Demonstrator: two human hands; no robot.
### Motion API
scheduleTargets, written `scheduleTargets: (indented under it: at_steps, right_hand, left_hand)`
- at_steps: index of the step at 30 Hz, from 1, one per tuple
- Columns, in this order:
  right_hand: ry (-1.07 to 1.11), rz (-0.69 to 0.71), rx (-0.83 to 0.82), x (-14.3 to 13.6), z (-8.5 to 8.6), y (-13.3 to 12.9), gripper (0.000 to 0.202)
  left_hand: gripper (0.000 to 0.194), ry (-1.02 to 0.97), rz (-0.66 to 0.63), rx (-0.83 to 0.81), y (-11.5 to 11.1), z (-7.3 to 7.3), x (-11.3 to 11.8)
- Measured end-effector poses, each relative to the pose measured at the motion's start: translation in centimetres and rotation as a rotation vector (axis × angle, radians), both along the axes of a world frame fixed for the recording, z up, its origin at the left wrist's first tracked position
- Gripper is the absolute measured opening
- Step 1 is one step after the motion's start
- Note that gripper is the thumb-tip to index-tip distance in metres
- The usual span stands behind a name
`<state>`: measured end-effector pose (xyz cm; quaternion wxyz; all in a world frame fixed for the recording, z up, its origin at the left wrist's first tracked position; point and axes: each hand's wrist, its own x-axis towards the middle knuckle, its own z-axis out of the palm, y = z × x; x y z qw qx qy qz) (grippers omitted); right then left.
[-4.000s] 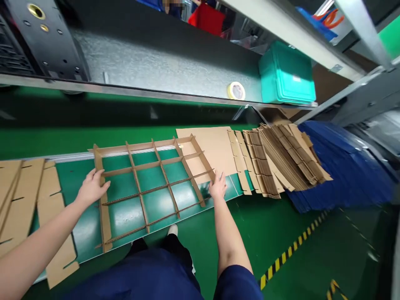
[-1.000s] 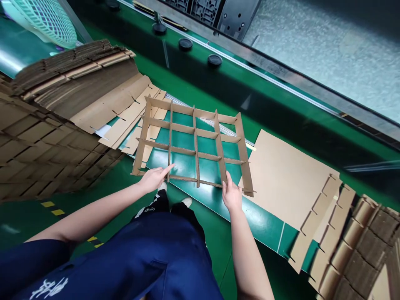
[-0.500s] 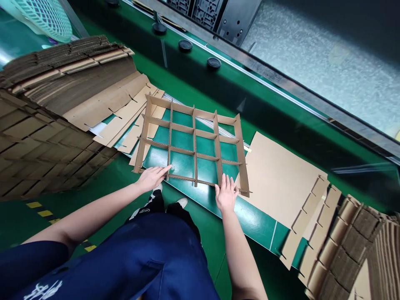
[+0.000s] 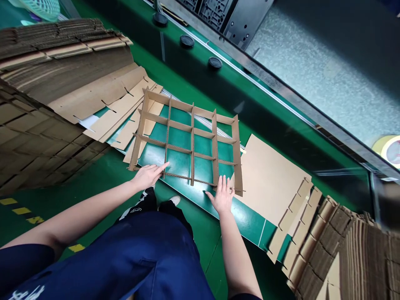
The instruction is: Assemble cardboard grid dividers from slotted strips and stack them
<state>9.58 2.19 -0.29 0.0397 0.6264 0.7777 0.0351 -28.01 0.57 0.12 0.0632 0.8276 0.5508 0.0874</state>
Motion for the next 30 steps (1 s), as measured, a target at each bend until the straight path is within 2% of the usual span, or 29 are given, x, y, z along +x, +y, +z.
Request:
scheduleTargets:
  at_steps: [3, 6, 9, 12, 16, 22, 30]
  right_hand:
    - [0.014, -0.026, -0.03, -0.1, 0.5, 0.2, 0.086]
    - [0.107, -0.05, -0.025, -1.4, 2.3, 0.5, 0.088]
    - [0.285, -0.013, -0.004, -4.5, 4.5, 1.0, 0.079]
    - [0.418, -0.02, -0.075, -8.5, 5.6, 1.8, 0.065]
    - [0.355, -0.035, -0.243, -11.5, 4.9, 2.6, 0.05]
    - [0.245, -0.031, -0.21, -12.2, 3.1, 2.5, 0.05]
    - [-0.032, -0.051, -0.269, -13.5, 3.5, 2.4, 0.052]
  left_hand:
    - [0.057, 0.004, 0.01, -0.033, 0.2, 0.2, 0.1]
    - [0.059, 0.004, 0.025, -0.067, 0.4, 0.2, 0.2]
    - [0.063, -0.003, 0.02, -0.087, 0.5, 0.0, 0.1]
    - [0.068, 0.003, 0.012, -0.094, 0.5, -0.1, 0.0]
    - [0.069, 0.026, 0.03, -0.104, 0.5, 0.0, 0.1]
    - [0.071, 0.001, 0.022, -0.113, 0.7, 0.0, 0.1]
    - [0.071, -0.017, 0.003, -0.102, 1.1, 0.1, -0.2]
